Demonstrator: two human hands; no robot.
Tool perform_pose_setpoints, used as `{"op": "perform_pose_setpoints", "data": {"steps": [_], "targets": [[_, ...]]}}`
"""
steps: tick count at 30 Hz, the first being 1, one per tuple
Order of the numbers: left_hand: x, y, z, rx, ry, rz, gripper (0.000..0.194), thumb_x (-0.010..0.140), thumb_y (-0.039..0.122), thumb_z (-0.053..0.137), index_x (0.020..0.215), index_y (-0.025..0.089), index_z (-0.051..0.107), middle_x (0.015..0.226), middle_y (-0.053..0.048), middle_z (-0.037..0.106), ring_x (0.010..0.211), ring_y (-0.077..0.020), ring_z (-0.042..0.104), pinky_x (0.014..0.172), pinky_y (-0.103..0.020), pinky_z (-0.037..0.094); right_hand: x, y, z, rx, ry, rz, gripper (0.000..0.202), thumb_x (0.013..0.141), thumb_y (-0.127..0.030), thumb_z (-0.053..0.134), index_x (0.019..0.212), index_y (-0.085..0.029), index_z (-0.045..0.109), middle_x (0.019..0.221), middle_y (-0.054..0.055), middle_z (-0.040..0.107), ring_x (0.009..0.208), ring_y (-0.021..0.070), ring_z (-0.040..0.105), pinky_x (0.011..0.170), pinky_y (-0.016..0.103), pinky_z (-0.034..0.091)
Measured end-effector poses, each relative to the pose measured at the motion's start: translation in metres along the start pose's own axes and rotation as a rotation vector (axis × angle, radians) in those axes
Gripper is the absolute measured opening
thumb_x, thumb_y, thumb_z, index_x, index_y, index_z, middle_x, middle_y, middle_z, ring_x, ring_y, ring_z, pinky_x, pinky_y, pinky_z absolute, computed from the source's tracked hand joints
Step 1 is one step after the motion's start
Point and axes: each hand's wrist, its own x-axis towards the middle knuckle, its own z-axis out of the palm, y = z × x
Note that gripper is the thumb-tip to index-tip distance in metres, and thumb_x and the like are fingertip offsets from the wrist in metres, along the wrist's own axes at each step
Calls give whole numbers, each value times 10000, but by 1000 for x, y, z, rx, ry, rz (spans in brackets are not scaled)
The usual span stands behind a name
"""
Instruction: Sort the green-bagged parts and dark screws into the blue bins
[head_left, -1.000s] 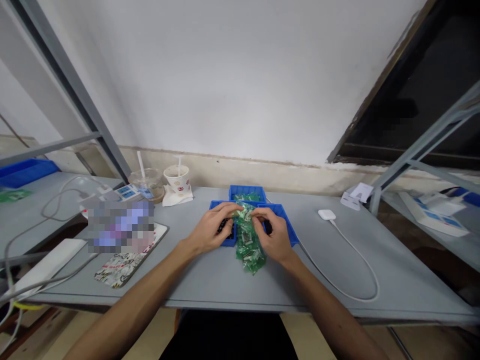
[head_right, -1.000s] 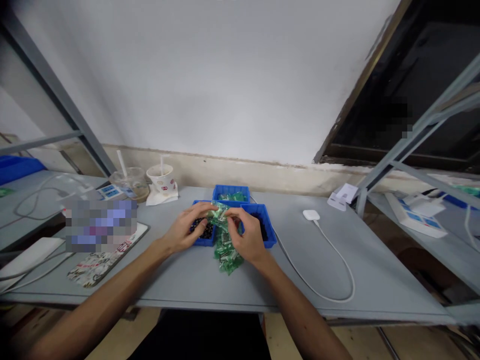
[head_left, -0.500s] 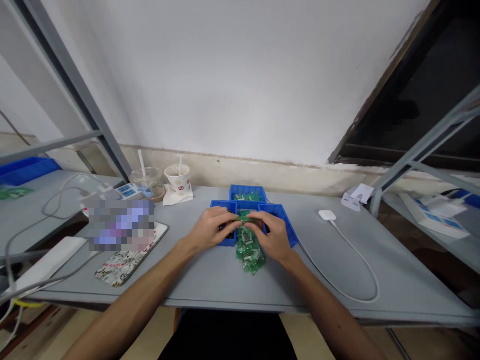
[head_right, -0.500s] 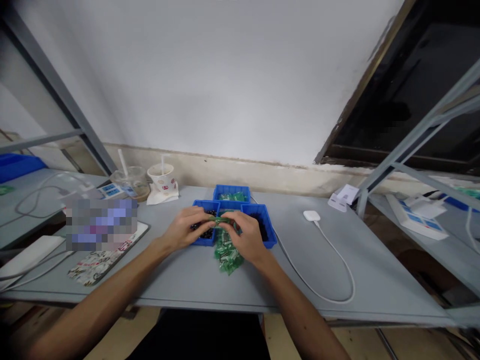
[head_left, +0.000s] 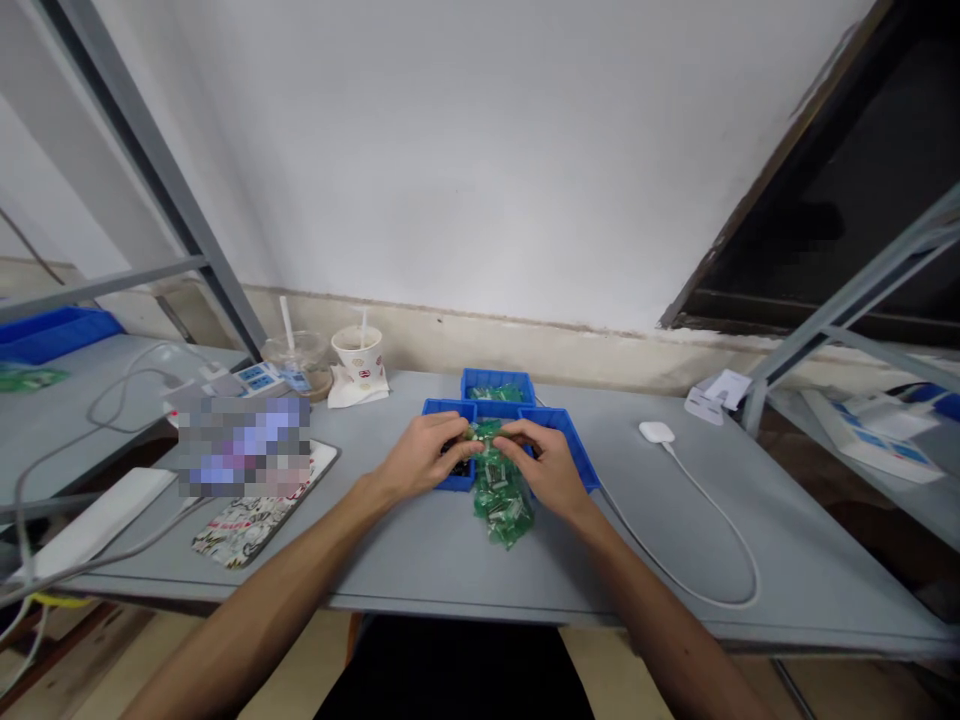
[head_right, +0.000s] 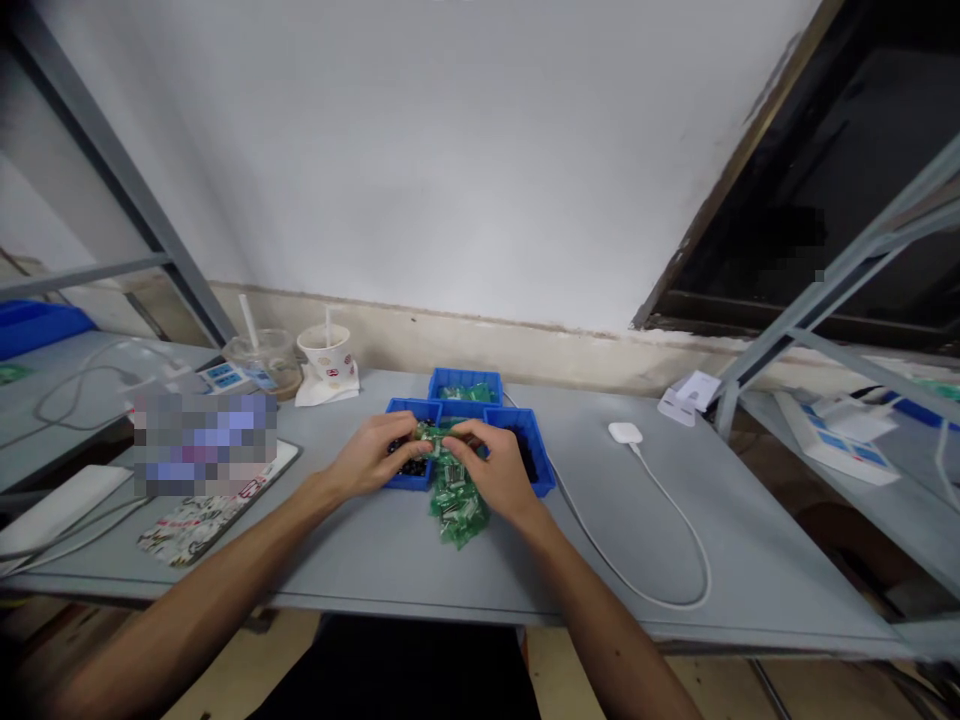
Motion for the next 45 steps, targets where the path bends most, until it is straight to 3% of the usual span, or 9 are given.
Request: {"op": "perform_pose_setpoints", "data": {"steps": [7,13,18,23,33,37,39,42,45], "targets": [[-1,0,-4,14,64,-21,404,1071,311,438,733,168,606,643,16,601,629,-111,554,667,-244,415,9,-2,-22,21,92,54,204,907,-373,670,810,-196,701,707,-7,654,642,143,569,633,264,453],[-3,-3,-8,129,227,20,374,1055,312,468,750,172,633,601,24,598,530,-97,509,582,-247,375,70,11,-55,-136,47,117,223,846,-379,696,810,-161,724,680,16,670,610,159,598,612,272,467],[-5,-4,-4,166,161,62,396,1056,312,457,718,170,605,544,29,526,493,-94,467,551,-248,351,132,48,-42,-428,-163,296,178,883,-253,635,859,-111,740,724,58,725,612,143,632,630,241,484],[-5,-6,-2,172,149,71,392,1053,312,459,710,172,586,553,28,524,498,-96,462,557,-250,352,155,73,-16,-582,-309,362,183,861,-262,709,773,-111,763,605,58,698,599,153,642,601,225,455],[-5,-6,-4,174,144,93,406,1048,291,462,663,178,530,533,38,452,495,-97,414,543,-266,320,143,47,-1,-954,-276,234,182,905,-298,698,978,-138,743,1085,189,740,1043,294,676,844,325,464],[-4,-6,-3,170,164,100,427,1043,290,468,629,186,461,522,51,358,482,-98,348,531,-278,282,123,13,-17,-947,-295,126,176,962,-326,625,967,-192,739,980,109,758,938,242,676,784,299,443],[-4,-6,-2,159,166,107,422,1042,286,469,632,187,454,525,52,351,483,-98,341,532,-278,277,103,-2,-24,-852,-448,-33,119,932,-301,670,918,-209,744,869,63,757,805,205,665,708,284,420],[-4,-5,-2,157,155,107,425,1044,289,461,632,188,451,526,51,362,485,-100,346,531,-278,277,71,-10,-28,-726,-664,-116,87,821,-288,797,791,-237,733,707,13,705,659,180,620,604,280,381],[-4,-4,-2,164,139,100,430,1043,289,460,625,189,446,523,50,369,485,-101,349,531,-277,279,50,-4,-24,-680,-682,-153,216,664,-274,910,691,-238,699,630,1,641,667,199,614,611,290,400]]}}
